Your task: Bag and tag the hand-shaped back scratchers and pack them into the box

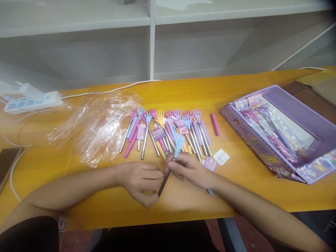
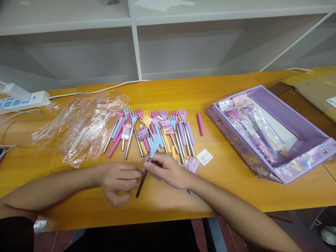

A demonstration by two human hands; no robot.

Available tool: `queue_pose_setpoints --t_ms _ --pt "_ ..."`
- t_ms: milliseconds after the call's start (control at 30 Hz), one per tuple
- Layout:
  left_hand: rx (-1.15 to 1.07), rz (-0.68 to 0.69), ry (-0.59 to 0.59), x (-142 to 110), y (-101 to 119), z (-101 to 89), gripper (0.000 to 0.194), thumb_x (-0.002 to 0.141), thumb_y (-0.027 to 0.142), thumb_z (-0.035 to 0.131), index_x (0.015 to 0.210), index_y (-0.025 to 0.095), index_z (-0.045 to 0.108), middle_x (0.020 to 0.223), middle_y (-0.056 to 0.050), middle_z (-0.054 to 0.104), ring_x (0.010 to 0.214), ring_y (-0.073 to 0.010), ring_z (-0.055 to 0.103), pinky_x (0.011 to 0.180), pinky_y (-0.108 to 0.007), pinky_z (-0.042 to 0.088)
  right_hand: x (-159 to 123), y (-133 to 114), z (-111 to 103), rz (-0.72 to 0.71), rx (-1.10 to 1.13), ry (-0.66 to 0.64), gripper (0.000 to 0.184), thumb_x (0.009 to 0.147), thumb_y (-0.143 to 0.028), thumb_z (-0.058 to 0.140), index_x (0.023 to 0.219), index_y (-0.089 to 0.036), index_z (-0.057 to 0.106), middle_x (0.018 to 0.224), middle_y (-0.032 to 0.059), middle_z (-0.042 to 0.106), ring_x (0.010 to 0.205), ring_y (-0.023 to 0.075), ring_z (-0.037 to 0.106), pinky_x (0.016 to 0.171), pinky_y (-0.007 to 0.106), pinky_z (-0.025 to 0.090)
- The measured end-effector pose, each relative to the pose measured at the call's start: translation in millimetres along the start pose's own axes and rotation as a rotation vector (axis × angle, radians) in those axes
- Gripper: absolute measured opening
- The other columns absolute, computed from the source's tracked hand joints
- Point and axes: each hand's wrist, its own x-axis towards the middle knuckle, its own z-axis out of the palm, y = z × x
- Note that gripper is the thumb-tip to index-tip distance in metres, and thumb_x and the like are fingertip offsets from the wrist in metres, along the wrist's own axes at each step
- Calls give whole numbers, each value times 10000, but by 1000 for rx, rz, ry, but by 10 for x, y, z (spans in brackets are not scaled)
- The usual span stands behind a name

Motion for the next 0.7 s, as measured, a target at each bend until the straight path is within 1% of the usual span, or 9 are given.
queue_pose_setpoints --t_ms 67,100,167,267,300,367,433,533,700 --pt "23 18 -16 -56 -38 -27 130 895 127 636 809 220 609 749 -36 659 844 -219 725 744 -348 625 -32 -36 -98 -130 12 114 481 1075 -556 569 748 -202 556 709 -23 491 611 120 491 604 279 423" --pt "51 13 -34 -80 -60 -41 104 925 139 618 857 219 614 774 -43 675 874 -227 733 756 -356 622 -59 -74 -159 -156 12 145 509 1087 -545 544 707 -210 498 719 -17 483 629 129 493 626 292 430" --pt "111 -30 -71 -114 -101 -59 54 976 181 589 944 214 619 798 -50 684 873 -222 728 741 -344 609 -122 -176 -278 -136 -49 104 508 1127 -512 454 714 -217 480 690 -23 495 570 125 467 635 308 434" --pt "163 -82 -130 -135 -139 -50 53 1005 240 580 1008 209 623 771 -39 661 787 -198 691 691 -316 578 -200 -291 -376 -108 -526 8 453 1139 -424 452 756 -208 560 754 13 585 687 153 566 688 303 428" --pt "171 -89 -143 -137 -146 -42 55 1003 239 579 1006 209 625 742 -29 642 743 -190 670 665 -311 561 -212 -295 -375 -114 -707 -9 408 1130 -401 479 789 -205 588 789 24 611 724 160 584 690 299 416" --pt "163 -86 -141 -140 -152 -28 61 993 232 580 996 206 636 705 -15 620 666 -175 627 602 -306 513 -217 -248 -331 -127 -997 9 316 1093 -381 562 839 -201 614 791 23 635 679 151 567 636 292 364" --pt "105 -45 -86 -144 -150 -27 70 980 227 589 992 198 651 714 -19 638 619 -161 608 544 -305 466 -203 -155 -252 -117 -1176 32 267 1040 -371 648 839 -199 619 740 7 647 594 136 535 578 302 289" --pt "-4 50 11 -151 -137 -55 74 974 250 610 965 208 670 746 -25 674 575 -140 602 496 -304 444 -167 -35 -136 -74 -1315 16 254 982 -356 706 804 -198 619 687 0 664 533 129 523 551 325 203" --pt "-75 120 2 -134 -125 -91 75 926 277 692 884 218 673 735 -17 643 531 -132 552 446 -305 395 -132 -24 -63 71 -1320 -2 138 885 -298 715 806 -198 663 645 22 679 512 153 547 548 325 194"
